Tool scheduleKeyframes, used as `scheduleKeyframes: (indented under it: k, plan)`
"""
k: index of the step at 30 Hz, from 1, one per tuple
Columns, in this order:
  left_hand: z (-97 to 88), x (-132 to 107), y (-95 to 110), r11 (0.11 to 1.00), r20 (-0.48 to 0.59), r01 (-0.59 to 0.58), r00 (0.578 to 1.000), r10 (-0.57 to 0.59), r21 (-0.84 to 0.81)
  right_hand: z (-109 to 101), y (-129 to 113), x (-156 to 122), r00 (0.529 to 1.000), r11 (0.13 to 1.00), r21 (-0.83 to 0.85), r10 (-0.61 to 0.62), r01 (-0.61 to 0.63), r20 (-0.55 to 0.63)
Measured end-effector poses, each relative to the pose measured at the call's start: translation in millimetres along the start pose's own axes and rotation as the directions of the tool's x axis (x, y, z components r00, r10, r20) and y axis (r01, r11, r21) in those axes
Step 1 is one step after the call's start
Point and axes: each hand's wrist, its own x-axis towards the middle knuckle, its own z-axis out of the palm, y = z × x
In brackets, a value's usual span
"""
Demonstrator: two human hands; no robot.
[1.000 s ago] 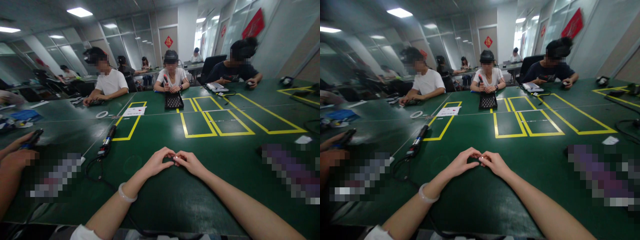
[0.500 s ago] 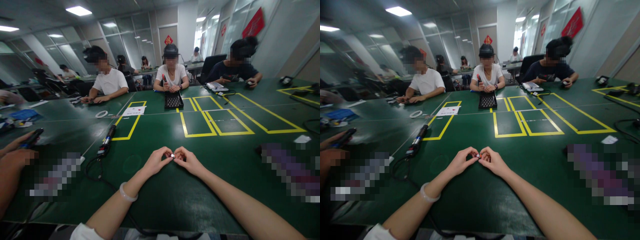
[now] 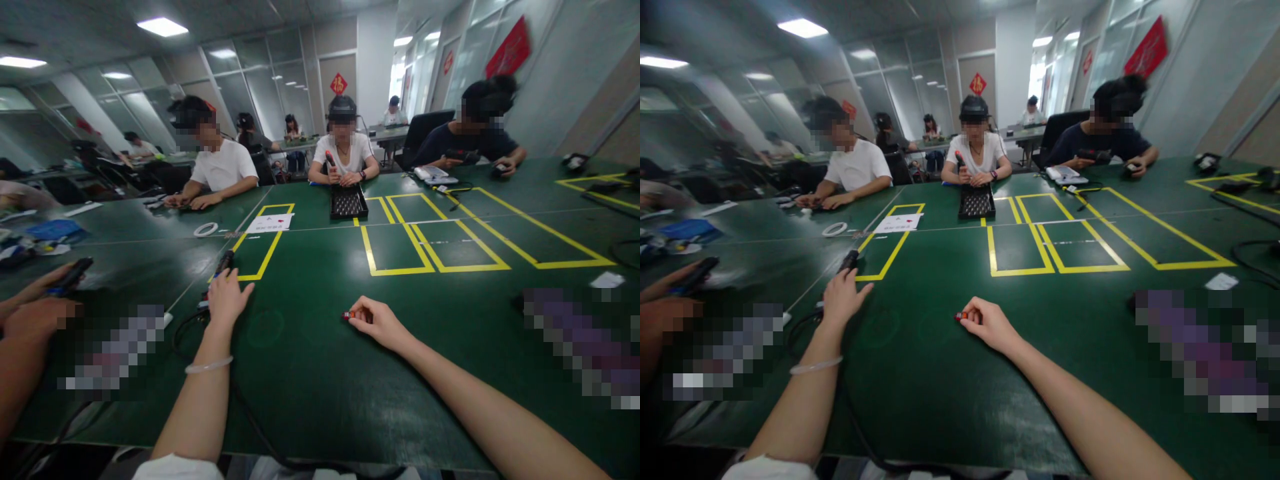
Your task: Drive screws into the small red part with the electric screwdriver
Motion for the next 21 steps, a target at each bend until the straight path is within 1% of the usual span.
scheduleKeyframes:
  k: [1, 2, 3, 4, 6, 8, 13, 21]
  plan:
    - [3.6, 3, -16, 0.993, -0.009, 0.108, 0.994, -0.107, 0.049, 1, 1, 0, 1.000, 1.000, 0.004, -0.004, 0.004, 0.004]
    - [6.2, 5, -30, 0.976, -0.003, 0.201, 0.979, -0.201, 0.078, 1, 2, 0, 1.000, 1.000, 0.007, -0.007, 0.007, 0.008]
    - [8.1, 6, -41, 0.958, 0.027, 0.273, 0.961, -0.276, 0.092, 1, 3, -1, 1.000, 1.000, 0.009, -0.009, 0.009, 0.012]
    - [9.2, 7, -49, 0.942, 0.075, 0.322, 0.941, -0.329, 0.099, 1, 4, -1, 1.000, 1.000, 0.010, -0.012, 0.011, 0.015]
    - [9.9, 8, -57, 0.927, 0.171, 0.360, 0.911, -0.374, 0.107, 1, 5, -1, 1.000, 1.000, 0.007, -0.014, 0.014, 0.019]
    - [9.7, 10, -58, 0.931, 0.223, 0.345, 0.904, -0.364, 0.118, 1, 5, -1, 1.000, 1.000, 0.000, -0.014, 0.014, 0.022]
    - [8.6, 13, -50, 0.959, 0.260, 0.250, 0.925, -0.278, 0.138, 1, 5, -1, 0.999, 1.000, -0.009, -0.008, 0.009, 0.030]
    - [13.4, 9, -30, 0.981, 0.259, 0.125, 0.952, -0.160, 0.146, 1, 6, -1, 0.999, 1.000, -0.006, 0.004, -0.003, 0.035]
